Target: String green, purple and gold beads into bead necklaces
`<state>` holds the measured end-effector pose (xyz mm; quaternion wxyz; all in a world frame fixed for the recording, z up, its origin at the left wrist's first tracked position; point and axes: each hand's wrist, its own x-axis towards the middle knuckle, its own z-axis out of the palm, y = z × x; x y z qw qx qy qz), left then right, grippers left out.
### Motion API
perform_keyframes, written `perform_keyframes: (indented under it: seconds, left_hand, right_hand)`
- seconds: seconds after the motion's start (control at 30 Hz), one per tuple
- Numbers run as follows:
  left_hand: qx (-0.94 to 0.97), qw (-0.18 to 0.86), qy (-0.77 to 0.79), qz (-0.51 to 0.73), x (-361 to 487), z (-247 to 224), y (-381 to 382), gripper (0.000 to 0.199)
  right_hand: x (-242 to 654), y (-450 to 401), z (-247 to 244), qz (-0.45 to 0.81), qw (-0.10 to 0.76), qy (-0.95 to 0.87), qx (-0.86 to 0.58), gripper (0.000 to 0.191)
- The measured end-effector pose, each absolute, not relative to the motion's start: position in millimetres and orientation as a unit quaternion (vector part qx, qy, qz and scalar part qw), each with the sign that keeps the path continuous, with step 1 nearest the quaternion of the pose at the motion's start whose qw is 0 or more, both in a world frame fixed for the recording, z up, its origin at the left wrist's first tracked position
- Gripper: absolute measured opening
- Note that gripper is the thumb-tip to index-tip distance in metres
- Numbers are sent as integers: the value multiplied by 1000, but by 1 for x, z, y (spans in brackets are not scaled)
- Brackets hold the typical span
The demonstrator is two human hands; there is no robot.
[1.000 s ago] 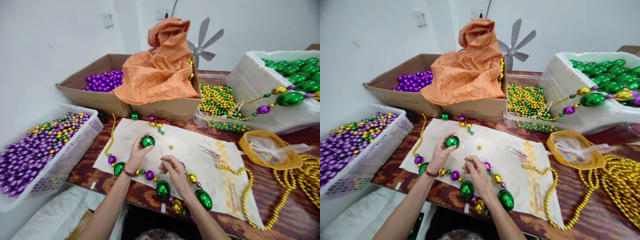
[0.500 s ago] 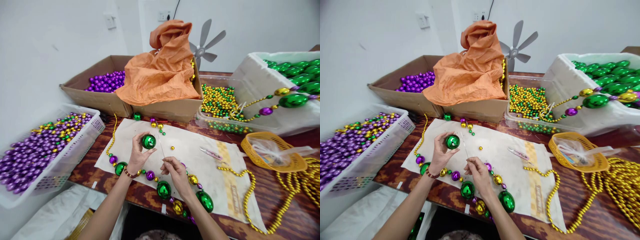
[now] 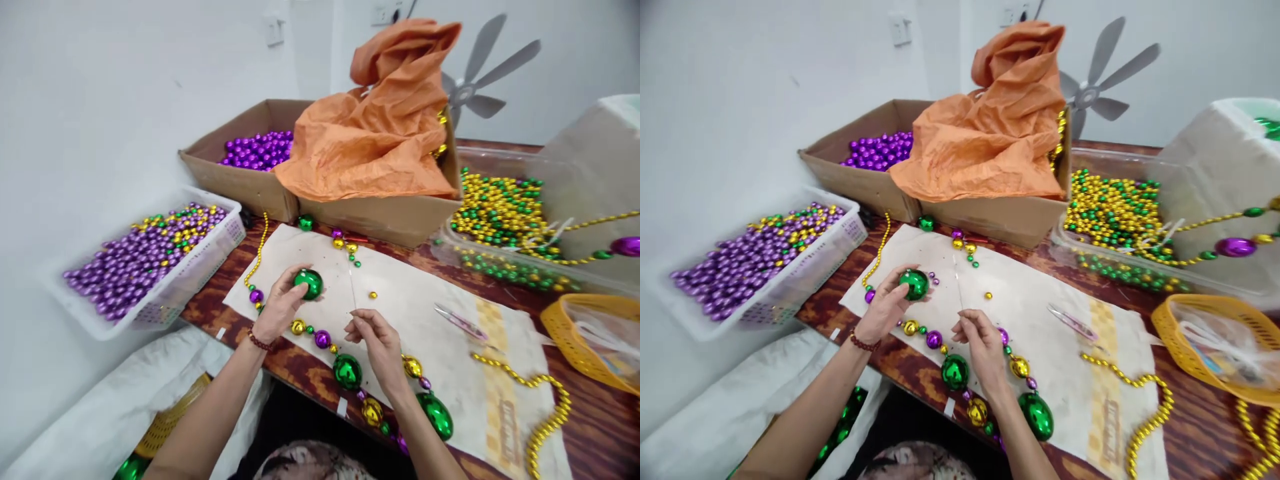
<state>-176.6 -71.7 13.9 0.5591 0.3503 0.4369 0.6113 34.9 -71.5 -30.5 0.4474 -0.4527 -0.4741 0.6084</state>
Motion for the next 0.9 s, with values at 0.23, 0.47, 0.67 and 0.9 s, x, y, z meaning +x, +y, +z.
perform_keyframes:
  seconds: [0.23,0.47,0.67,0.9]
  left_hand:
    - [366,840,349,196,-205,-10,-190,49]
    - [18,597,658,458,-276,-117,-259,46]
    - [-39,417,700,578,-361,-147,-214,35]
    - [-7,293,762,578,-426,-149,-214,40]
  right_hand:
    - [35,-74,-29,581,444,-496,-469,26]
    - [33,-77,-28,564,442,-505,-481,28]
    - [30,-77,-24,533,445,-524,-494,30]
    - [23,-81,-22,522,447,-536,-491,28]
